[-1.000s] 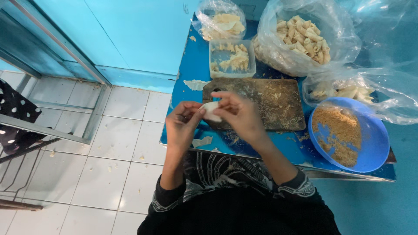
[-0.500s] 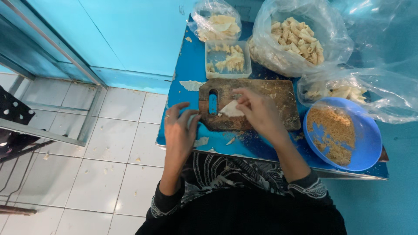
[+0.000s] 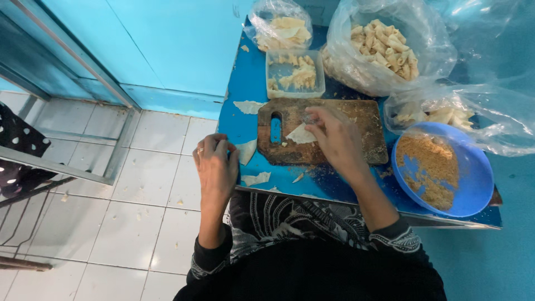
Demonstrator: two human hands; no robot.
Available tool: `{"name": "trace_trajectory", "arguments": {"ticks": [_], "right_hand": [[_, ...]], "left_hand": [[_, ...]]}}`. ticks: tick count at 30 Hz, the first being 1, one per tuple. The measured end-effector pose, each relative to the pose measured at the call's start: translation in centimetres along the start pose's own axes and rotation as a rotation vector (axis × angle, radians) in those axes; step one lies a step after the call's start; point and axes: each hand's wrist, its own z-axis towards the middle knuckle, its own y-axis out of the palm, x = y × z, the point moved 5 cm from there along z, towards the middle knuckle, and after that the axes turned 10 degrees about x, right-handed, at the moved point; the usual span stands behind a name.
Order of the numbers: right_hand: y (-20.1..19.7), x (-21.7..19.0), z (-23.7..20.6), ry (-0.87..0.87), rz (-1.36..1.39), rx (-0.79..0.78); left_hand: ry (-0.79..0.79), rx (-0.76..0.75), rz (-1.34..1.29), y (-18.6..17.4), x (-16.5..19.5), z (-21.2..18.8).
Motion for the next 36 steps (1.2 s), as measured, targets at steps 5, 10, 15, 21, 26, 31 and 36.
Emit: {"name": "trace_trajectory", "arguments": {"ticks": [5, 10, 15, 21, 26, 31, 36], "right_hand": [[0.2, -1.9, -0.5, 0.018, 0.133, -0.062], [1.5, -4.5, -1.0, -0.154, 0.187, -0.076], [1.7, -3.4, -1.2, 0.021, 0.328, -0.106], [3.2, -2.7, -2.9, 0.351, 1.011, -0.292], [3.5, -2.0, -5.0, 0.325, 1.127, -0.107], [3.5, 1.6, -6.3, 0.374, 1.106, -0.043], [2.9, 5.0, -7.2, 0.531, 1.111, -0.03]], "left_hand": [[-0.147, -0.1, -0.257, 0.0, -0.2, 0.6], [0.159, -0.012, -0.153, -0.6, 2.7, 1.5], [-0.113, -0.093, -0.517, -1.0, 1.5, 2.2], [-0.617, -0.294, -1.229, 1.7, 2.4, 1.1], [-0.344, -0.166, -1.225, 2.1, 6.1, -0.1], [-0.456, -0.192, -1.193, 3.1, 6.9, -1.1], [-0.484, -0.228, -1.151, 4.0, 8.1, -1.4]]}}
